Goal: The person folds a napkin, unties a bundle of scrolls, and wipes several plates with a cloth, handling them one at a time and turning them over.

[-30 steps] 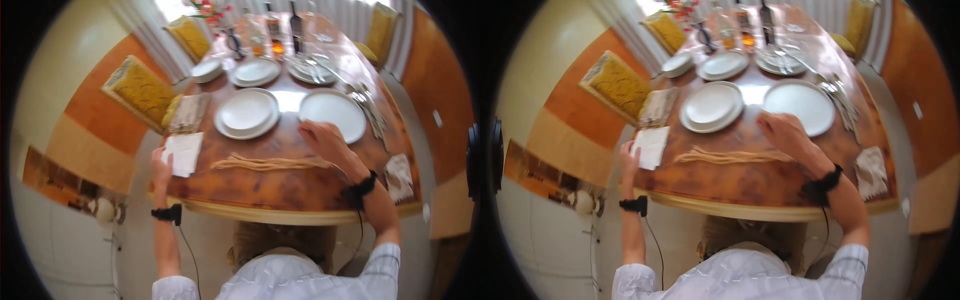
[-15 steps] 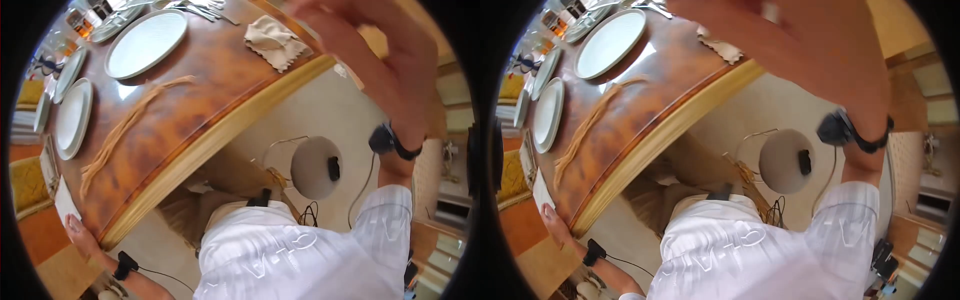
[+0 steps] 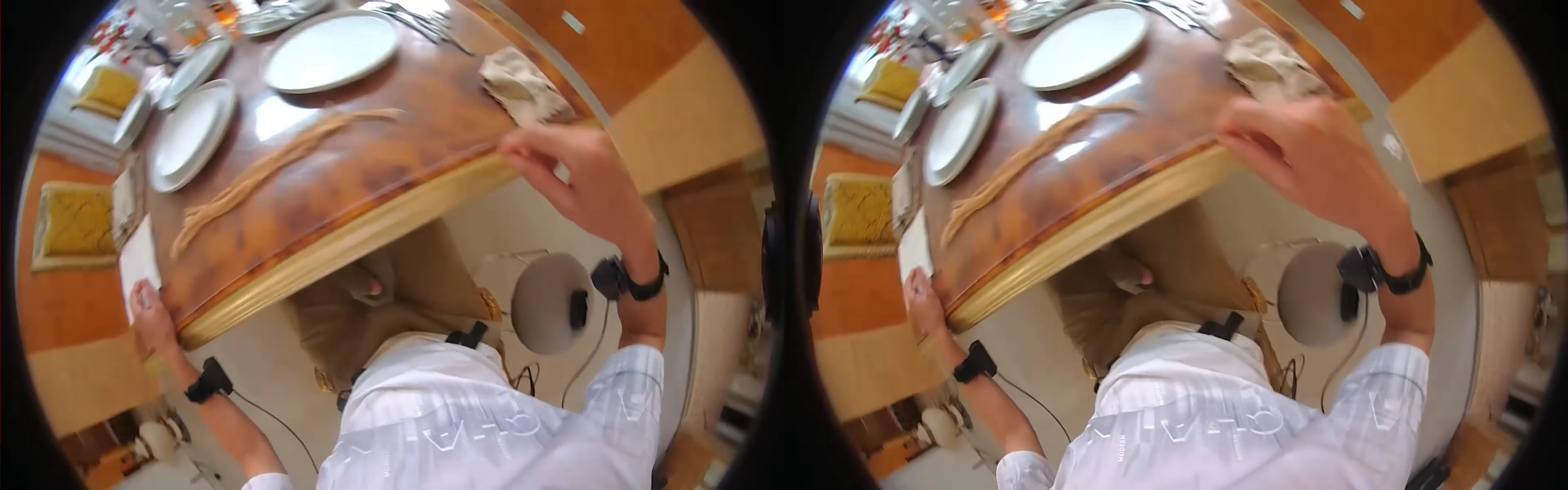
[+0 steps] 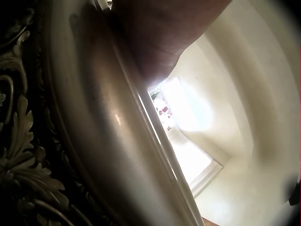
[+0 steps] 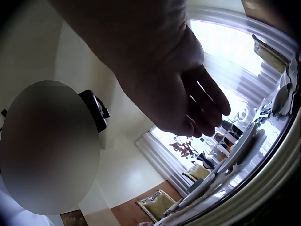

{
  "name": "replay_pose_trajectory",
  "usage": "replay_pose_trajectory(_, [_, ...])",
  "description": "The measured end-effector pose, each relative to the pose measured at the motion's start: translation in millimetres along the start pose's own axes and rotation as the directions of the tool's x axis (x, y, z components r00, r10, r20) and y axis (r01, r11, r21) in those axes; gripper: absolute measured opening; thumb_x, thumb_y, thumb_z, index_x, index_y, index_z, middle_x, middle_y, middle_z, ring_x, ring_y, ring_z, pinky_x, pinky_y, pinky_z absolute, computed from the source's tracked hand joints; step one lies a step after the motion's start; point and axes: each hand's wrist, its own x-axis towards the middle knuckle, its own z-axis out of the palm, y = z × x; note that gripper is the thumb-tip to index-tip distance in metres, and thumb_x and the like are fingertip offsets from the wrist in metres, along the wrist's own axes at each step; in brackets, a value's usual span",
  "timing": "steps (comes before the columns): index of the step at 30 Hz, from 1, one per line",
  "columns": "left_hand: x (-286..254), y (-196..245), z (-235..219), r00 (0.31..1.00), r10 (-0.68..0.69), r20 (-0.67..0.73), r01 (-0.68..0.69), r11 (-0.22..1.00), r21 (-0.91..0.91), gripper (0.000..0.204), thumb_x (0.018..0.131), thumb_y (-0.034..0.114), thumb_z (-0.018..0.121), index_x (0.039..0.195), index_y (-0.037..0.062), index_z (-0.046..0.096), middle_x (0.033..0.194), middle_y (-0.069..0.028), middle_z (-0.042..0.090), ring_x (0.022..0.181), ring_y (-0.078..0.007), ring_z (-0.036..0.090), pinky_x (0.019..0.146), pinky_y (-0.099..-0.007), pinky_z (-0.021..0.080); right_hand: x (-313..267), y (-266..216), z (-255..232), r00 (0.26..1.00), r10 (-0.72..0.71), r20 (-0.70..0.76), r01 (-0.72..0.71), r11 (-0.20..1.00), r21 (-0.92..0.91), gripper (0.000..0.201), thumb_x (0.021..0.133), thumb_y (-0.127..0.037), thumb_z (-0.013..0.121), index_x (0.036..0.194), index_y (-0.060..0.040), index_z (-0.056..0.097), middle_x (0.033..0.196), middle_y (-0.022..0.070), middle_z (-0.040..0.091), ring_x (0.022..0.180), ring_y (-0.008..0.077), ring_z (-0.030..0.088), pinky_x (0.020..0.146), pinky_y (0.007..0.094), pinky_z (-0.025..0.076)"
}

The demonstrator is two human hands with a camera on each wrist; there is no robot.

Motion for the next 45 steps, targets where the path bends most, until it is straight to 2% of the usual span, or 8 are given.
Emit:
replay_pose_trajectory(11, [-11,47,-10,0.989,0.016,-0.150,-0.035,0.991,-0.130,0.026,0.099,0.022,0.069,0.107,-0.0026,0.069,0.121,-0.0225,0.070,0.115,-0.0404,0.066,0.099,-0.0438,0.052,-23,33,31,0.904,0.427,0.002,-0.398,0.840,0.368,0.008,0.099,-0.003,0.063,0.098,0.0015,0.069,0.069,0.0037,0.064,0.064,0.0089,0.062,0.060,0.0254,0.047])
replay_pose_trajectory(15, [-9,77,-20,0.970,0.146,-0.194,-0.157,0.987,-0.043,0.018,0.094,0.013,0.071,0.107,-0.0008,0.069,0.129,-0.0220,0.067,0.123,-0.0398,0.061,0.102,-0.0446,0.050,0,29,30,0.900,0.428,0.081,-0.421,0.809,0.410,0.010,0.098,-0.003,0.061,0.098,0.0013,0.070,0.070,0.0029,0.065,0.066,0.0075,0.064,0.060,0.0256,0.048])
replay_pose_trajectory(18, [10,152,-44,0.967,0.253,0.032,-0.232,0.927,-0.295,0.018,0.094,0.011,0.070,0.108,-0.0001,0.069,0.123,-0.0215,0.069,0.116,-0.0401,0.065,0.098,-0.0446,0.053,47,9,23,0.926,0.352,0.137,-0.377,0.848,0.373,0.010,0.099,-0.006,0.063,0.099,0.0017,0.070,0.073,0.0044,0.068,0.067,0.0103,0.065,0.062,0.0257,0.051])
replay_pose_trajectory(22, [41,229,-44,0.835,0.490,0.248,-0.294,0.780,-0.553,0.015,0.094,0.011,0.070,0.105,0.0013,0.069,0.106,-0.0185,0.072,0.097,-0.0385,0.070,0.084,-0.0442,0.056,134,-23,34,0.993,-0.037,0.115,-0.004,0.940,0.341,0.011,0.097,-0.009,0.068,0.100,0.0014,0.071,0.078,0.0114,0.071,0.067,0.0180,0.069,0.062,0.0307,0.053])
replay_pose_trajectory(28, [70,316,19,0.709,0.693,0.131,-0.422,0.565,-0.709,0.011,0.095,0.014,0.070,0.097,0.0032,0.069,0.089,-0.0159,0.071,0.079,-0.0370,0.070,0.070,-0.0430,0.056,243,-17,90,0.976,-0.160,-0.150,0.209,0.883,0.421,0.016,0.097,-0.017,0.072,0.091,-0.0017,0.070,0.072,0.0137,0.066,0.056,0.0274,0.061,0.055,0.0355,0.048])
replay_pose_trajectory(31, [66,322,46,0.702,0.684,0.198,-0.340,0.566,-0.750,0.011,0.095,0.015,0.071,0.097,0.0039,0.070,0.084,-0.0156,0.070,0.075,-0.0356,0.069,0.066,-0.0425,0.055,249,15,119,0.919,-0.060,-0.390,0.210,0.911,0.355,0.018,0.098,-0.015,0.071,0.086,-0.0015,0.069,0.067,0.0122,0.063,0.051,0.0250,0.055,0.052,0.0349,0.044])
replay_pose_trajectory(35, [58,308,66,0.644,0.698,0.315,-0.263,0.588,-0.765,0.011,0.094,0.013,0.072,0.097,0.0032,0.071,0.084,-0.0160,0.070,0.074,-0.0337,0.069,0.065,-0.0410,0.055,245,21,103,0.949,0.062,-0.310,0.075,0.908,0.412,0.022,0.097,-0.011,0.070,0.077,-0.0017,0.068,0.065,0.0110,0.062,0.051,0.0240,0.058,0.050,0.0339,0.044])
replay_pose_trajectory(45, [70,309,69,0.598,0.689,0.409,-0.188,0.617,-0.764,0.009,0.094,0.013,0.072,0.096,0.0045,0.071,0.085,-0.0131,0.071,0.074,-0.0313,0.070,0.066,-0.0397,0.055,249,13,118,0.975,-0.158,-0.157,0.210,0.888,0.409,0.015,0.091,-0.009,0.076,0.079,-0.0021,0.069,0.066,0.0103,0.064,0.053,0.0248,0.061,0.050,0.0344,0.046])
